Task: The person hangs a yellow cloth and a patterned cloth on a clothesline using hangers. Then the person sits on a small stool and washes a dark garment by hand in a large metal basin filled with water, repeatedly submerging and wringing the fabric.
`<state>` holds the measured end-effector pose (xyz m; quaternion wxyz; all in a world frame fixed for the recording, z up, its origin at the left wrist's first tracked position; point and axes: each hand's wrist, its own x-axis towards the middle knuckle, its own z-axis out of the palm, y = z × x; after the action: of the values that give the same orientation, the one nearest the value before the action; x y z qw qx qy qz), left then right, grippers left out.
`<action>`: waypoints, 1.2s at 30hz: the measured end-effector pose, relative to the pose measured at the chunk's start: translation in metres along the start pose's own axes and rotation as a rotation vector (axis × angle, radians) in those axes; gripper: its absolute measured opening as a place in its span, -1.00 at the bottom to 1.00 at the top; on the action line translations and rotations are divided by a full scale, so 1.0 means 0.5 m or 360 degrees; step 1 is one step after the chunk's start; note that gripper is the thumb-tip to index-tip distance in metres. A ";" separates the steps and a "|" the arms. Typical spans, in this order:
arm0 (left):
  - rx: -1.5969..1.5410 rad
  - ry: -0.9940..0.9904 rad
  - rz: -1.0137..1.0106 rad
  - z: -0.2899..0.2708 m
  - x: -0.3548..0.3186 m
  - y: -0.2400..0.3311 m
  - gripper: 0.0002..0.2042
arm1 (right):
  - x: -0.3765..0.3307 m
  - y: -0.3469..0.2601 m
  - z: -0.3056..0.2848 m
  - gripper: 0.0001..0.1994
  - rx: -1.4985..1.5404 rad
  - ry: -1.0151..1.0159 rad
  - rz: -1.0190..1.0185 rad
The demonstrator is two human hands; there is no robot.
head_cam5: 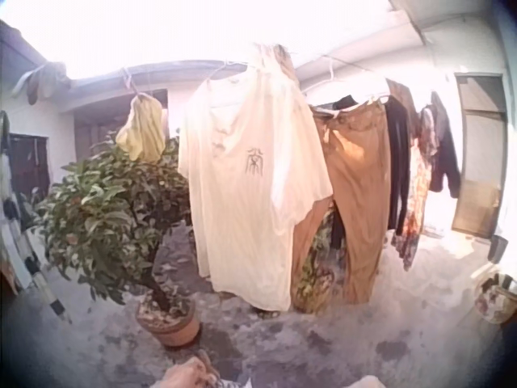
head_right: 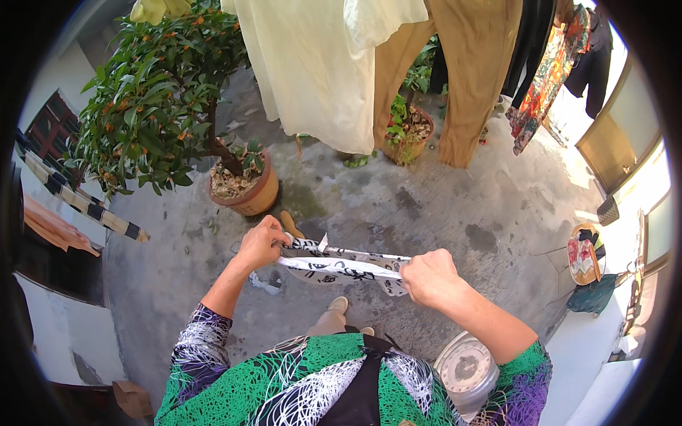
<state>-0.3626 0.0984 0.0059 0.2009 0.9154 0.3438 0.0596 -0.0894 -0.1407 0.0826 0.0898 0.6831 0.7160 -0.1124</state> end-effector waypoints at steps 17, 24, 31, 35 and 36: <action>-0.1281 0.0531 -0.0609 -0.023 0.080 -0.055 -0.89 | -0.049 -0.045 -0.083 -0.81 0.0043 0.0452 -0.0353; -0.1820 0.0430 0.0215 -0.143 0.059 -0.031 -0.80 | -0.015 -0.008 -0.137 -0.88 0.0251 0.0824 -0.0377; -0.0696 0.0485 0.0462 -0.301 0.126 -0.057 -0.71 | 0.029 -0.033 -0.302 -0.84 0.0077 0.1378 -0.0417; -0.0741 0.0693 0.0480 -0.385 0.193 -0.115 -0.73 | 0.098 -0.071 -0.415 -0.84 0.0005 0.1637 -0.0501; -0.0763 0.0572 0.0582 -0.401 0.198 -0.119 -0.74 | 0.118 -0.078 -0.444 -0.89 0.0022 0.1669 -0.0491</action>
<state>-0.3731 0.2694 0.1614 0.3323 0.8635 0.1804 0.3338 -0.1257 -0.0228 0.2801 -0.3011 0.5353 0.7559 0.2267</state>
